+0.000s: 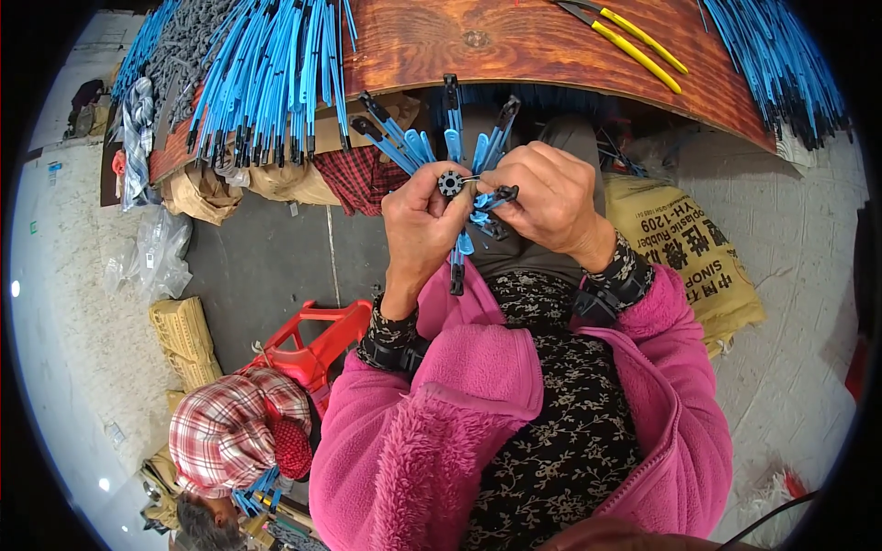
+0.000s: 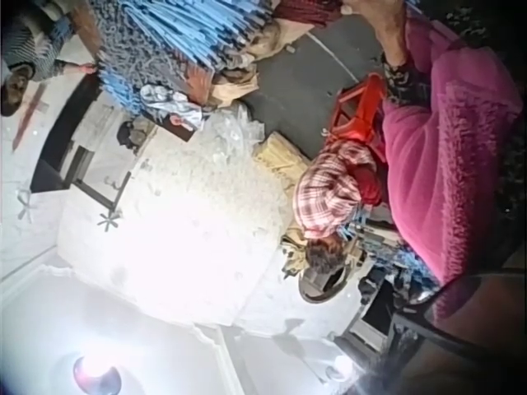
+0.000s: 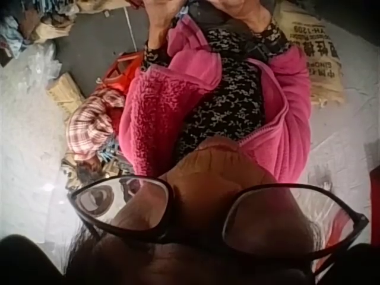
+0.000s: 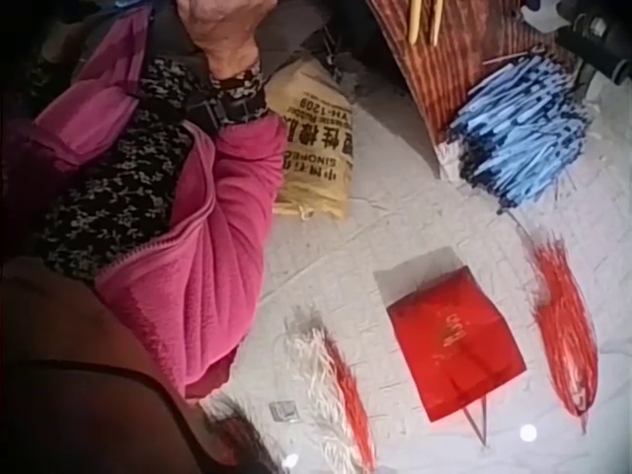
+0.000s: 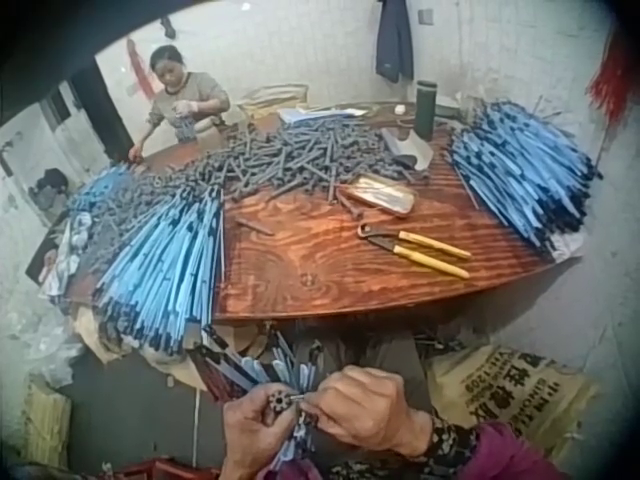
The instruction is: The person assembles umbrella frames by inserting blue ribs into a central hub and trimming the wire with pliers. They then gather more ribs, align them, and thread a needle through the tips to bind them together.
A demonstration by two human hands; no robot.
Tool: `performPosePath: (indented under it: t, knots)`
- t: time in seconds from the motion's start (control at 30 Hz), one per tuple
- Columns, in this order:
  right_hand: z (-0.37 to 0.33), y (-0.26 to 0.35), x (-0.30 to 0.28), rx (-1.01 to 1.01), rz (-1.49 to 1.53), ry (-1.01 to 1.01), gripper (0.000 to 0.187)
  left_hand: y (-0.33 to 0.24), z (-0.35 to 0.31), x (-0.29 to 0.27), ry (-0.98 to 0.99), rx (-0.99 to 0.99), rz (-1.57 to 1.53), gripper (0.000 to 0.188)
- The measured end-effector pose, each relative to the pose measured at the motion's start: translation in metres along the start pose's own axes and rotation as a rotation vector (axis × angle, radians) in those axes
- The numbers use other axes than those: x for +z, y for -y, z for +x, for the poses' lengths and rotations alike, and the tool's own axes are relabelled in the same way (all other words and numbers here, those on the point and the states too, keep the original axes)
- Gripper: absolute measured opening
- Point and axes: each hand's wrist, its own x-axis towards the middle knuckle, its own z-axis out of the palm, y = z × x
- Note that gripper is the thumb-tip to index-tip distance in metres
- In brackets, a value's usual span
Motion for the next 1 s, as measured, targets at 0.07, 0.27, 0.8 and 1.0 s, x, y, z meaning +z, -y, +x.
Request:
performPosePath:
  t: [0.07,0.27,0.8,1.0]
  knots:
    - [0.003,0.000,-0.002,-0.027,-0.020,-0.005,0.024,-0.001,0.000,0.000,0.001,-0.004,-0.003,0.013]
    - [0.011,-0.007,-0.002,-0.101,-0.037,-0.015,0.021,0.002,0.003,0.000,0.021,0.043,0.043,0.013]
    - [0.015,-0.067,-0.078,0.624,0.203,0.104,0.017,0.008,-0.003,-0.009,0.121,-0.012,-0.080,0.014]
    - [0.024,-0.148,-0.112,-0.014,-0.758,0.080,0.032,0.011,-0.001,-0.007,0.126,0.014,-0.037,0.015]
